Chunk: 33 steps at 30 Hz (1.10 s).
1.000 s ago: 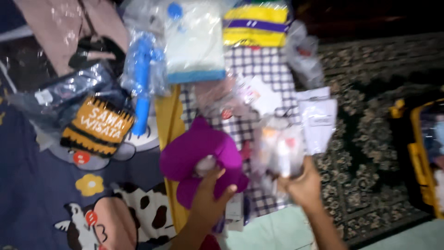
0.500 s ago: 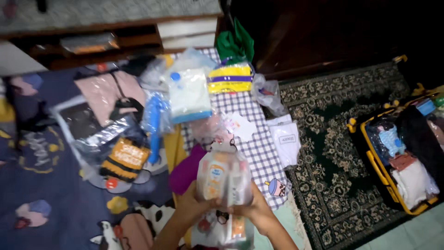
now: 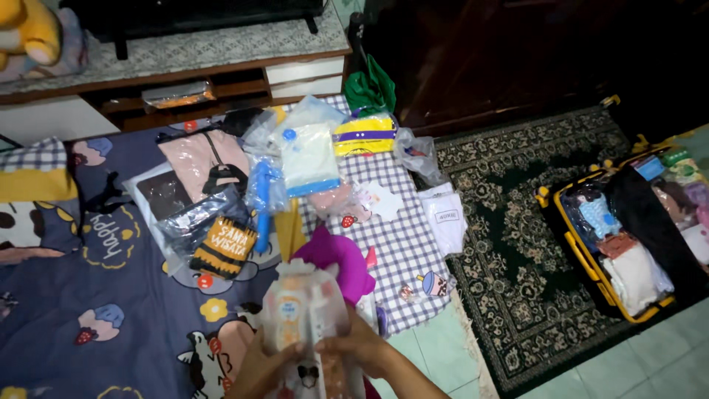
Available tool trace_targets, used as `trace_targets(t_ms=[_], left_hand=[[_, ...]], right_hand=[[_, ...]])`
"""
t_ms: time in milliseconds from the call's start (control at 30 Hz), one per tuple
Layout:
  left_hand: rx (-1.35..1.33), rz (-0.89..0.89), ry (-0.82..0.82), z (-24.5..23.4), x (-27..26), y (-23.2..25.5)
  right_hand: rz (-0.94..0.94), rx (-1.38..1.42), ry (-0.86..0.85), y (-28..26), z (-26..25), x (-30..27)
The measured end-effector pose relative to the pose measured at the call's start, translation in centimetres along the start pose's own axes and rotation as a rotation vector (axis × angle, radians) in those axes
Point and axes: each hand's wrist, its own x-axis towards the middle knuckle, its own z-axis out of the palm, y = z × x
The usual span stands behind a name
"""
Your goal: The person sorts various travel items on a bed and then packs them into a suitcase, handling toiletries, clothing, and a neck pillow.
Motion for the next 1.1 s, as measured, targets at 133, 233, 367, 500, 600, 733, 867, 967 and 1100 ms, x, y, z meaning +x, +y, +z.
trace_targets(t_ms=[133, 233, 367, 500, 600, 733, 867, 967, 1100], left_hand=[[-0.152, -0.027, -0.082, -0.2, 0.1, -0.6], [-0.071, -0.076, -0.065, 0.3, 0.4, -0.1], [-0.152, -0.142, -0.029, 1.4, -0.1, 0.1], [-0.102, -0.031, -0.052, 0.9, -0.3, -2.1], [-0.278, -0.086, -0.085, 0.2, 0.0, -6.1], [-0.253, -0.088, -0.208, -0.5, 0.8, -12.0], [-0.307, -0.113, -0.228, -0.5, 2.5, -14.7], [-0.172, -0.122, -0.231, -0.1, 4.5, -16.3], [-0.006, -0.138, -0.231, 0.0, 5.1, -19.5]], right_hand=[[0.032, 0.037, -0.042, 0.7, -0.5, 0.4], [0.083, -0.021, 0.033, 0.5, -0.7, 1.0], [0.234, -0.136, 0.207, 0.2, -0.6, 1.2], [0.189, -0.238, 0.182, 1.5, -0.6, 1.0], [0.091, -0.266, 0.110, 3.1, -1.0, 0.8], [0.158, -0.212, 0.093, 6.0, -1.7, 0.9], [0.071, -0.127, 0.049, 9.2, -2.8, 2.4], [0.109, 0.263, -0.058, 10.6, -3.6, 2.3], [0.093, 0.123, -0.129, 12.2, -5.7, 4.5]])
